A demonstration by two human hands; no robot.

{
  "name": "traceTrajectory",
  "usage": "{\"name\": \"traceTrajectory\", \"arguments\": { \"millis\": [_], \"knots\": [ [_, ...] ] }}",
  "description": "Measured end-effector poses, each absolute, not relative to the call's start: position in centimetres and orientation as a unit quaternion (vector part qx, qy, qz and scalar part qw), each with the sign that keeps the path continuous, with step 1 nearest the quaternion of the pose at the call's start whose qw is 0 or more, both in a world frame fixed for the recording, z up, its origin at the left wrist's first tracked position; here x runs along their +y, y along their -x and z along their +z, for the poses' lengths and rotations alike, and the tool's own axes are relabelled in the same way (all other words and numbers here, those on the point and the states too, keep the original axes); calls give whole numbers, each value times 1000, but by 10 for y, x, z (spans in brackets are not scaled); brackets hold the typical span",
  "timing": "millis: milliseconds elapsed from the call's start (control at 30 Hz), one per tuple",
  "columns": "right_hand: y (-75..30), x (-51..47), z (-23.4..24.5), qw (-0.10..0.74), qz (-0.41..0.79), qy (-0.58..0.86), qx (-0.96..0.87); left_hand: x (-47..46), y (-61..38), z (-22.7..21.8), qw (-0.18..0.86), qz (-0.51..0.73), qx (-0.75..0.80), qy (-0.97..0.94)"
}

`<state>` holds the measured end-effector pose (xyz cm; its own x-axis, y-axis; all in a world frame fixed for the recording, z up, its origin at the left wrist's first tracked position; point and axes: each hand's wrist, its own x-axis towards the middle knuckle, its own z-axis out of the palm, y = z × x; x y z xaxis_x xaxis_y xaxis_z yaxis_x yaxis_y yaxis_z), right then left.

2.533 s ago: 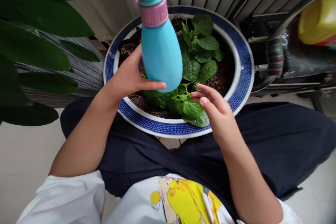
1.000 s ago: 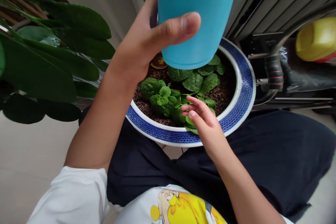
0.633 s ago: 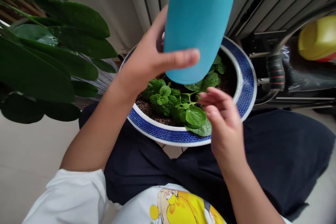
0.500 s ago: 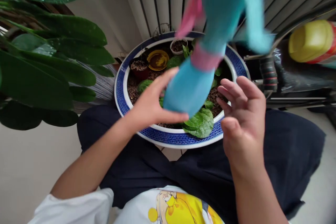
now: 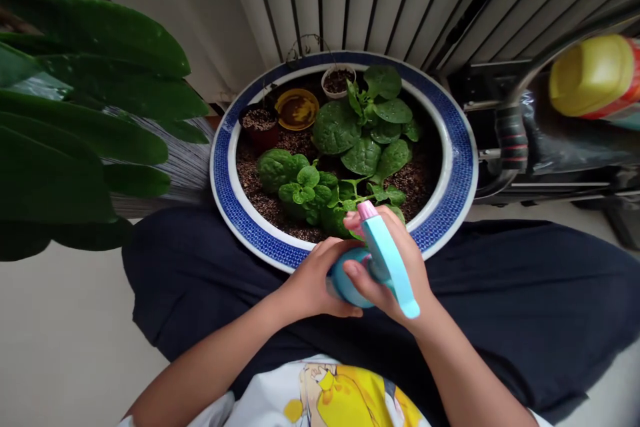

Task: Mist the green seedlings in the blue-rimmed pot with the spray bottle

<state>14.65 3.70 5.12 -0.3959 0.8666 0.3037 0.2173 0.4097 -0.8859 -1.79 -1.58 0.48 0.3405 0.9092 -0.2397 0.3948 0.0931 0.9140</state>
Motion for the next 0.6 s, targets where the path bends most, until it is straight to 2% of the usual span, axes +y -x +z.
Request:
{"name": "traceTrajectory", "arguments": {
  "millis": [267, 500, 600],
  "knots": [
    [-149, 15, 52, 433, 395, 449, -675, -12, 25, 14, 535, 201, 478, -667],
    [-159, 8, 52, 410, 499, 367, -669, -16, 25, 12, 561, 203, 446, -667],
    [-156, 1, 56, 424, 483, 363, -675, -21, 26, 12, 568, 200, 437, -668]
  ]
}}
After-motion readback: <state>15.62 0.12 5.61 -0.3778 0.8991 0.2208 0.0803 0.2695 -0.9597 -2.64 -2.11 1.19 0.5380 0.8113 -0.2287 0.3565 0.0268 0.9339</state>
